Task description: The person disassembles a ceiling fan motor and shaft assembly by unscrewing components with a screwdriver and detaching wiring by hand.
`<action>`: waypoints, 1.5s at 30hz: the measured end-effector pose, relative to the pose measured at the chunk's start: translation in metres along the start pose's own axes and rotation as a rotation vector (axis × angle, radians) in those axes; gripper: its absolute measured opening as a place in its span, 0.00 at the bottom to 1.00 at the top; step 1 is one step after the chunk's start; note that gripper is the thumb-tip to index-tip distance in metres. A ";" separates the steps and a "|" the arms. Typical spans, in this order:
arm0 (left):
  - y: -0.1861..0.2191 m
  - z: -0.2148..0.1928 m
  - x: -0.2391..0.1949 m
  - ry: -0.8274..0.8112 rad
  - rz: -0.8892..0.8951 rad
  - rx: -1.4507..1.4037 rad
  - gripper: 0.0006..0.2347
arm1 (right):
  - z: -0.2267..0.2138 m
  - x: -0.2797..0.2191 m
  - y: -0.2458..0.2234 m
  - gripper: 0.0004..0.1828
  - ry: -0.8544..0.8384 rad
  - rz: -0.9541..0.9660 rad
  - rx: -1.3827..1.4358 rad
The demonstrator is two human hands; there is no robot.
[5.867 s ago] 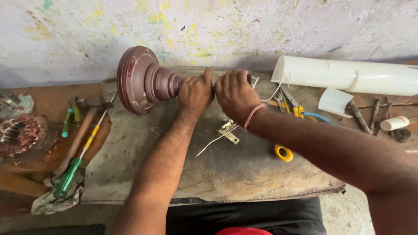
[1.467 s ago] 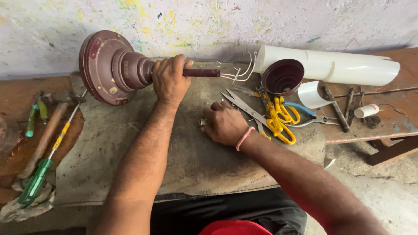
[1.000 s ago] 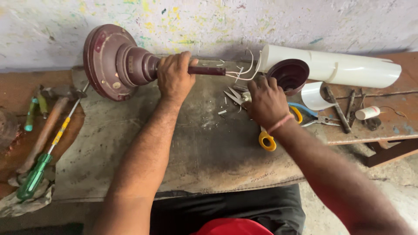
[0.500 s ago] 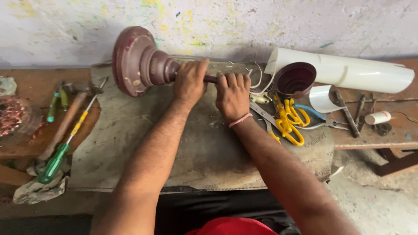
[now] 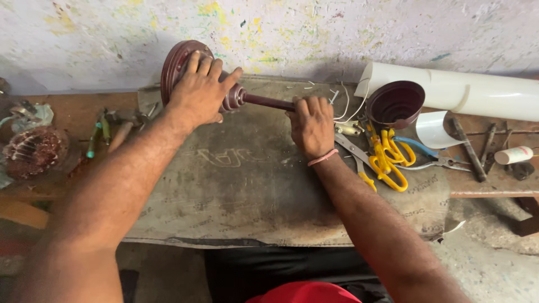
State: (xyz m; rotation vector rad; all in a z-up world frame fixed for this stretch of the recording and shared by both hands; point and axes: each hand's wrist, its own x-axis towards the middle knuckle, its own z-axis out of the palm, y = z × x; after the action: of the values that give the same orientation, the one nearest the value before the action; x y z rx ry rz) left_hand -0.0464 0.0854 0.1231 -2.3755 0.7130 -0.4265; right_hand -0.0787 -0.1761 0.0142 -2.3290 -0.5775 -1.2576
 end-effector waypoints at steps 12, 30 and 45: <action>0.013 0.032 0.014 0.092 0.133 0.103 0.45 | 0.002 -0.010 0.012 0.15 -0.242 0.138 0.081; 0.068 0.013 0.020 0.394 0.121 0.016 0.34 | -0.002 0.000 0.014 0.13 -0.136 -0.010 0.241; 0.086 0.014 0.012 0.582 0.031 -0.129 0.33 | 0.000 -0.006 0.017 0.14 -0.185 0.079 0.277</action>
State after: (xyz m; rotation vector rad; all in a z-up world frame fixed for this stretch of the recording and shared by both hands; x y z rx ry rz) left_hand -0.0635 0.0271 0.0591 -2.3619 1.0551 -1.1119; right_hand -0.0727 -0.1912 0.0059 -2.2224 -0.6665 -0.8709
